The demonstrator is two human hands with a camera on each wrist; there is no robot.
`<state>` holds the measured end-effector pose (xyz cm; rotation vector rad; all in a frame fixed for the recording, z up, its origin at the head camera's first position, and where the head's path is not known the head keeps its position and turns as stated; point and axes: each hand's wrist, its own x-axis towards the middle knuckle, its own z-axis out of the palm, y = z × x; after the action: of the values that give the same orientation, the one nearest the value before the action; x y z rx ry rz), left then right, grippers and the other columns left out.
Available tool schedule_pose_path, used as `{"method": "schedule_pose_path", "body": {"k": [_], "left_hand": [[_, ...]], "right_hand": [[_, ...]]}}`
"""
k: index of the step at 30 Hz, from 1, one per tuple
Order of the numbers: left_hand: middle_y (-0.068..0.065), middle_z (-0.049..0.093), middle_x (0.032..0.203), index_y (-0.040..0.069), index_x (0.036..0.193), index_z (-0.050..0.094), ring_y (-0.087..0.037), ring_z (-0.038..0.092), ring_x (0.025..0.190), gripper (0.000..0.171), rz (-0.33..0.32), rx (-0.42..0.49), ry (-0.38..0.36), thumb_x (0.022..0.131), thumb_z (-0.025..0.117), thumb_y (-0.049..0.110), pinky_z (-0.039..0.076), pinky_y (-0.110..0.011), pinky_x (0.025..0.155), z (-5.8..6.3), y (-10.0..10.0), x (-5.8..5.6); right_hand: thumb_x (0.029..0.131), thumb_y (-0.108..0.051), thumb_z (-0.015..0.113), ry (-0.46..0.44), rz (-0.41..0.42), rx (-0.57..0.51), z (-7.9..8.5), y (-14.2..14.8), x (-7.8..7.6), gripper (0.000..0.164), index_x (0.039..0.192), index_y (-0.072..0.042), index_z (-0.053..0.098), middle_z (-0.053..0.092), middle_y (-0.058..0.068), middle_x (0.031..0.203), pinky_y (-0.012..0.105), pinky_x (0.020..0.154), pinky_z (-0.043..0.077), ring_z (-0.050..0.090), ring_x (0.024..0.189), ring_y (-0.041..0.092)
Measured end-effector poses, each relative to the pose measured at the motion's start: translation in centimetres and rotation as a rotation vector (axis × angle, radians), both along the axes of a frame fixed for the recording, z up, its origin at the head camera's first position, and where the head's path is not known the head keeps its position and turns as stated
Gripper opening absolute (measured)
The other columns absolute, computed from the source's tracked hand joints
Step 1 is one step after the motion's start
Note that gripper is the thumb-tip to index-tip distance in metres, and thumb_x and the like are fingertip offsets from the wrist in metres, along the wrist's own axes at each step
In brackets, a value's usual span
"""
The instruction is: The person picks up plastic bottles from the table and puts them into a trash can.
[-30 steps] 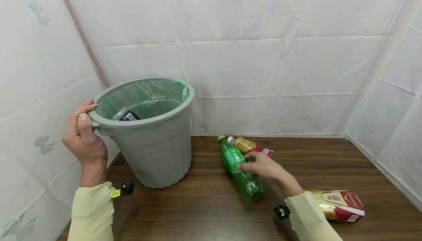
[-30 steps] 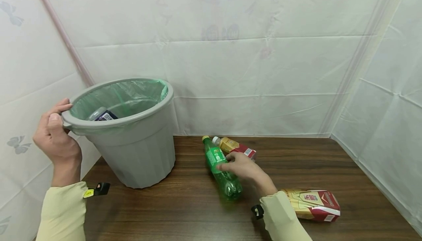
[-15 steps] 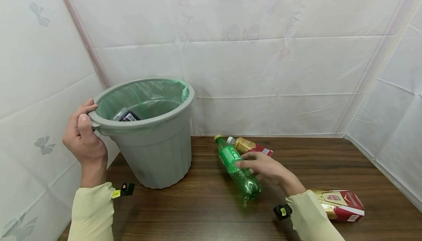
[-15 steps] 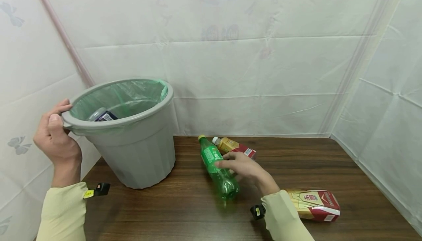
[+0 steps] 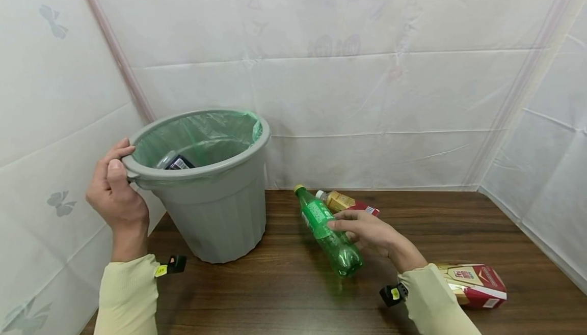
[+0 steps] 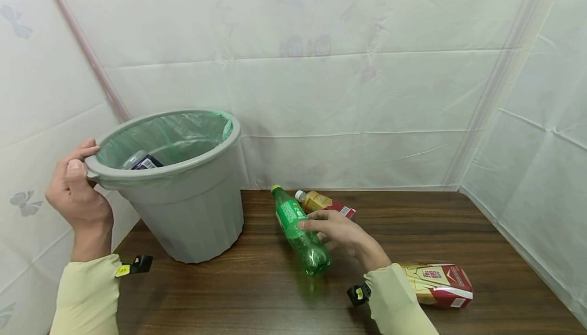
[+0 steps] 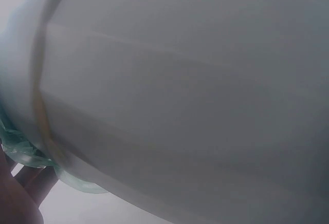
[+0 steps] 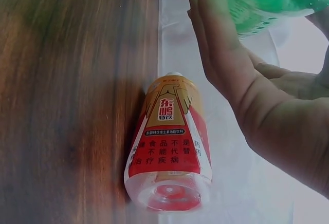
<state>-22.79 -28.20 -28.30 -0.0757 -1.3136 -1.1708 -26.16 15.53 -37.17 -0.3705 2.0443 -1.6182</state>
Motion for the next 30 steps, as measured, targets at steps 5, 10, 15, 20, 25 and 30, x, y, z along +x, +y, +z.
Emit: {"method": "schedule_pose_path", "body": {"k": [5, 10, 15, 20, 25, 30], "left_hand": [[-0.014, 0.078, 0.118, -0.011, 0.106, 0.079, -0.021, 0.07, 0.122, 0.043, 0.001, -0.001, 0.005, 0.099, 0.045, 0.015, 0.049, -0.031, 0.11, 0.1, 0.2, 0.1], [-0.015, 0.078, 0.117, -0.012, 0.105, 0.078, -0.022, 0.07, 0.121, 0.043, -0.005, 0.004, 0.02, 0.098, 0.045, 0.014, 0.05, -0.031, 0.109, 0.2, 0.6, 0.2], [-0.016, 0.077, 0.118, -0.013, 0.105, 0.078, -0.023, 0.07, 0.122, 0.042, -0.012, 0.0, 0.019, 0.099, 0.045, 0.014, 0.049, -0.031, 0.11, 0.3, 0.9, 0.2], [-0.015, 0.077, 0.118, -0.013, 0.106, 0.077, -0.022, 0.069, 0.123, 0.042, -0.017, 0.009, 0.009, 0.099, 0.046, 0.014, 0.049, -0.031, 0.11, 0.4, 1.1, 0.3], [-0.014, 0.077, 0.119, -0.012, 0.107, 0.078, -0.022, 0.069, 0.123, 0.042, -0.008, 0.014, -0.004, 0.1, 0.045, 0.014, 0.049, -0.031, 0.11, 0.2, 0.9, 0.4], [-0.013, 0.078, 0.119, -0.011, 0.107, 0.078, -0.022, 0.069, 0.123, 0.042, -0.003, 0.018, -0.002, 0.1, 0.045, 0.014, 0.049, -0.031, 0.11, 0.1, 0.5, 0.3]], "right_hand": [[0.102, -0.034, 0.07, -0.023, -0.011, -0.051, 0.1, 0.2, 0.0, 0.071, 0.152, 0.008, 0.045, 0.063, 0.007, 0.103, 0.032, 0.074, 0.059, 0.057, 0.081, 0.012], [0.105, -0.031, 0.065, -0.054, 0.038, -0.151, 0.4, 0.5, 0.2, 0.076, 0.158, 0.012, 0.031, 0.068, 0.014, 0.122, 0.038, 0.086, 0.062, 0.072, 0.101, 0.019], [0.109, -0.028, 0.058, -0.066, 0.079, -0.252, 1.1, 0.6, 0.4, 0.075, 0.16, 0.014, 0.023, 0.063, 0.019, 0.132, 0.042, 0.089, 0.062, 0.073, 0.108, 0.024], [0.11, -0.028, 0.053, -0.067, 0.11, -0.341, 2.0, 0.5, 0.7, 0.067, 0.155, 0.015, 0.029, 0.063, 0.019, 0.126, 0.043, 0.085, 0.064, 0.074, 0.101, 0.025], [0.11, -0.03, 0.051, -0.058, 0.115, -0.362, 3.0, 0.1, 0.9, 0.062, 0.153, 0.013, 0.035, 0.066, 0.019, 0.121, 0.045, 0.082, 0.064, 0.075, 0.098, 0.026], [0.109, -0.032, 0.05, -0.061, 0.107, -0.377, 3.9, -0.4, 0.8, 0.061, 0.152, 0.01, 0.041, 0.068, 0.017, 0.118, 0.047, 0.082, 0.064, 0.075, 0.097, 0.026]]}}
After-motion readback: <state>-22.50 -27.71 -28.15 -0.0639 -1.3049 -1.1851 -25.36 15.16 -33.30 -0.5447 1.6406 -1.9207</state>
